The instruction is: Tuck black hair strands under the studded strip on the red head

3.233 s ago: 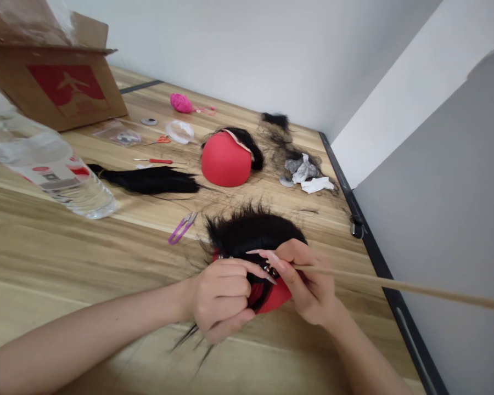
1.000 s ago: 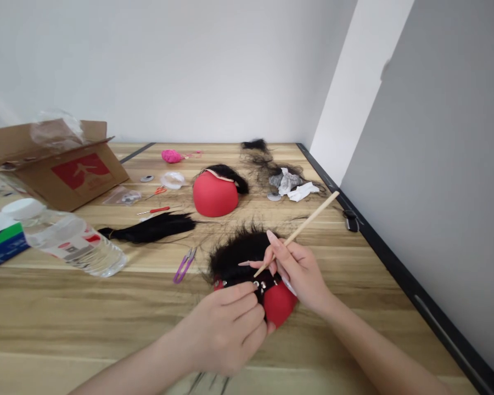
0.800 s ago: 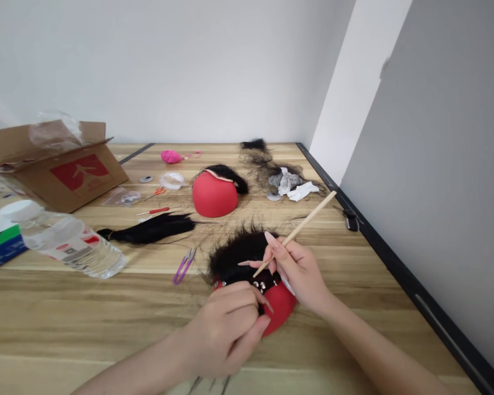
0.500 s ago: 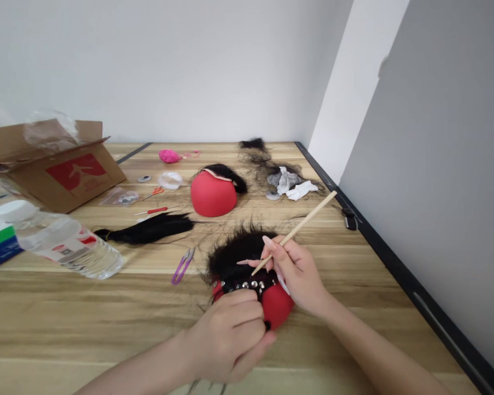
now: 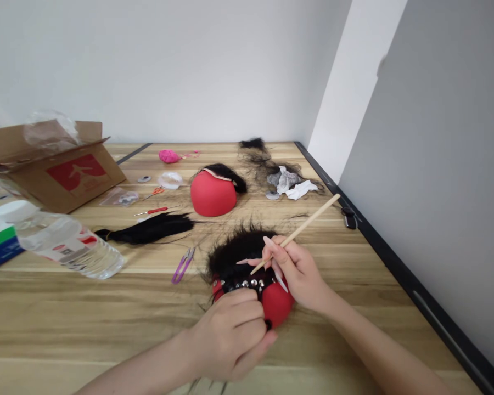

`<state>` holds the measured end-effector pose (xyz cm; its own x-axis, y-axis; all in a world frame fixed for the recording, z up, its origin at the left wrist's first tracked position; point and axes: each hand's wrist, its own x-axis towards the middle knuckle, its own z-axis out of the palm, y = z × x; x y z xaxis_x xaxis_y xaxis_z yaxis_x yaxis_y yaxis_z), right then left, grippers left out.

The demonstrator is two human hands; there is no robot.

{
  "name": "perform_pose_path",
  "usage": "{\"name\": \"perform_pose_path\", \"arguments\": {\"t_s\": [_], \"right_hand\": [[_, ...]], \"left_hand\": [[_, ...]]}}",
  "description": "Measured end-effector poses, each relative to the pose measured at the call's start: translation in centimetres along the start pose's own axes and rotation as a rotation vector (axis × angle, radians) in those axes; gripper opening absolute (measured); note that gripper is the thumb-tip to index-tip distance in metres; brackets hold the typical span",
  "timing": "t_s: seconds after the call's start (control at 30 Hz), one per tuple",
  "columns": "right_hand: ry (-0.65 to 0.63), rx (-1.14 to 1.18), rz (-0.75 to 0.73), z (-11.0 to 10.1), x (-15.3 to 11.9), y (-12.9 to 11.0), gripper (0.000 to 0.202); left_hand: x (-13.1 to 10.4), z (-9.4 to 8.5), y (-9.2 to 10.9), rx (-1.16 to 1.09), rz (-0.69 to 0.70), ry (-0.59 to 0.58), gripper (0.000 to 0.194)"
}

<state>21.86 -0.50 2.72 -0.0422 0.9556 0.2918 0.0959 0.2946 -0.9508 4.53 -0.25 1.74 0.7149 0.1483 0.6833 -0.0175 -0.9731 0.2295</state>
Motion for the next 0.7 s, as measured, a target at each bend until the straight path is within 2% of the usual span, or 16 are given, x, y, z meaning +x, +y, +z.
{"name": "perform_pose_path", "arguments": {"t_s": [0.17,0.43,0.7], "right_hand": [[0.005,0.034,0.016,0.01,-0.13,0.21,0.032],[-0.082,-0.028,-0.008,-0.52,-0.13,-0.18,0.032],[-0.034,0.034,0.004,-0.27,-0.04,-0.08,0.033]], "left_hand": [[0.01,0.11,-0.01,-0.001,0.015,0.019,0.028],[-0.13,0.3,-0.1,-0.003,0.019,0.019,0.024],[-0.24,0.26,0.14,0.02,0.007,0.031,0.025]]}}
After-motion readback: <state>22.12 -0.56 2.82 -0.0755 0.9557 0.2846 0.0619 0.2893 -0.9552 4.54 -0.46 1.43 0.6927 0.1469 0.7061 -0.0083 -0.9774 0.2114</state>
